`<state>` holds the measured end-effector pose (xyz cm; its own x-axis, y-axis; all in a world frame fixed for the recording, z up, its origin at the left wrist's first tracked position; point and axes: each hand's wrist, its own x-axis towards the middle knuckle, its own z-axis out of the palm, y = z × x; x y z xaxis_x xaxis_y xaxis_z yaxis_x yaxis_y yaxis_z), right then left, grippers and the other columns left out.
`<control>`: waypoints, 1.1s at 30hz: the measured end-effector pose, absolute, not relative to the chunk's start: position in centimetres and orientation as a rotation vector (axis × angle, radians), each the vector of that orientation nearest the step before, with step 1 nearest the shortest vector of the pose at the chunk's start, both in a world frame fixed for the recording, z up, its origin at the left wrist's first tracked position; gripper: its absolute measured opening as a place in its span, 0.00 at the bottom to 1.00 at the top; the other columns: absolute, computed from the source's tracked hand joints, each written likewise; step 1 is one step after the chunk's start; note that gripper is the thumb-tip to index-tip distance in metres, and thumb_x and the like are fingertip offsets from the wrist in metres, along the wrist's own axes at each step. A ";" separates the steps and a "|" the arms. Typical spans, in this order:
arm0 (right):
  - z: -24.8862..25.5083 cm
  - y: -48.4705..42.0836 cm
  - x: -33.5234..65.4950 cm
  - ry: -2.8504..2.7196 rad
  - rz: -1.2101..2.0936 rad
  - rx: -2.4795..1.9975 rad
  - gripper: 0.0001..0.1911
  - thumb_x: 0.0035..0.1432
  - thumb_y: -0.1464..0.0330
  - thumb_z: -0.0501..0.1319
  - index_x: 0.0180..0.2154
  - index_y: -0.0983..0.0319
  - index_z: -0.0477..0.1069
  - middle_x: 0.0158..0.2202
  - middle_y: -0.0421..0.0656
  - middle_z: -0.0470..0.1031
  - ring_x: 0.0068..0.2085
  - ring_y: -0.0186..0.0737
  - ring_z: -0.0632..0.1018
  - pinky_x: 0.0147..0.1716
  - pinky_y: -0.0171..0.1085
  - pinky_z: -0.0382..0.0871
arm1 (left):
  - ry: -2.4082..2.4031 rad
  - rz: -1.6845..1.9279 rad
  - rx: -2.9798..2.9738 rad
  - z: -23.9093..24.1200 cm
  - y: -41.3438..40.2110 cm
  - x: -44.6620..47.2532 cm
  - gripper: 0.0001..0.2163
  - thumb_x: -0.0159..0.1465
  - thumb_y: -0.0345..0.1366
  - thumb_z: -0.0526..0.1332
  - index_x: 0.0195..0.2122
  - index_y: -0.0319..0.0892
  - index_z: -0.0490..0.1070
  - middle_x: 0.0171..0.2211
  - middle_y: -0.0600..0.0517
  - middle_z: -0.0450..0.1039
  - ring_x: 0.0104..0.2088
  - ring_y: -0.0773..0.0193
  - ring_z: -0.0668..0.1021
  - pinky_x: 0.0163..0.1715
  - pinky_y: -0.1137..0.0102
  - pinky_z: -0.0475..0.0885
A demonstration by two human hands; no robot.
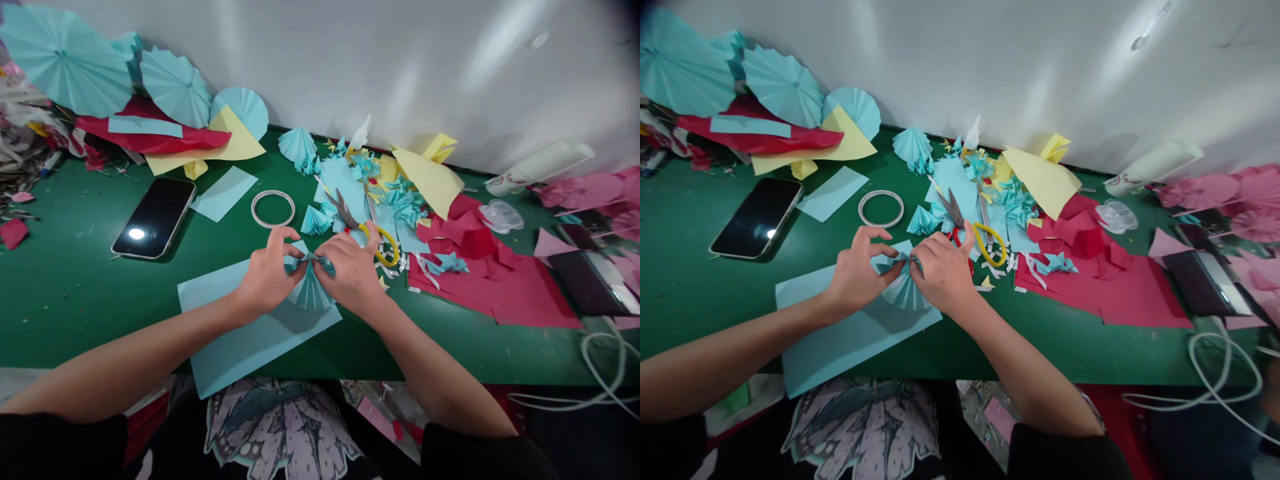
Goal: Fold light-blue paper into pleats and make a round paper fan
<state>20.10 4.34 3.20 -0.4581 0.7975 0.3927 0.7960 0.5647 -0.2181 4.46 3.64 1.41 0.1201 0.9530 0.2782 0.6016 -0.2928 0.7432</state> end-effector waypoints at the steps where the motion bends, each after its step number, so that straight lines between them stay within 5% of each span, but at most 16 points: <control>1: 3.2 4.3 20.1 -2.347 0.005 -1.289 0.06 0.56 0.71 0.55 0.27 0.60 0.67 0.28 0.39 0.75 0.36 0.38 0.75 0.53 0.49 0.52 | 1.501 1.029 1.952 1.4 3.6 4.5 0.18 0.53 0.28 0.62 0.40 0.45 0.55 0.27 0.57 0.74 0.31 0.64 0.79 0.27 0.73 0.68; 17: 3.2 4.2 20.1 -2.434 -0.071 -1.241 0.11 0.60 0.72 0.50 0.29 0.61 0.67 0.31 0.39 0.76 0.37 0.38 0.73 0.55 0.53 0.45 | 1.528 0.986 1.879 1.8 3.9 4.4 0.19 0.51 0.27 0.63 0.40 0.44 0.56 0.26 0.58 0.73 0.25 0.65 0.78 0.26 0.72 0.68; 22: 3.2 4.3 20.2 -2.422 -0.024 -1.273 0.08 0.60 0.72 0.52 0.29 0.61 0.67 0.31 0.39 0.76 0.38 0.38 0.73 0.56 0.55 0.39 | 1.511 1.002 1.897 2.1 4.1 4.3 0.17 0.53 0.27 0.62 0.39 0.44 0.55 0.28 0.56 0.74 0.31 0.61 0.79 0.28 0.71 0.69; 33: 2.8 4.3 19.8 -2.393 -0.033 -1.255 0.09 0.58 0.73 0.51 0.27 0.62 0.66 0.29 0.40 0.75 0.37 0.39 0.73 0.56 0.54 0.42 | 1.525 0.981 1.937 2.1 3.7 4.4 0.15 0.54 0.29 0.61 0.39 0.44 0.56 0.25 0.58 0.73 0.31 0.64 0.79 0.26 0.74 0.67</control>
<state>19.78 4.26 2.80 -0.4946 0.7781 0.3873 0.7885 0.5891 -0.1767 4.39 3.69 2.08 0.1206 0.9635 0.2389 0.6166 -0.2613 0.7426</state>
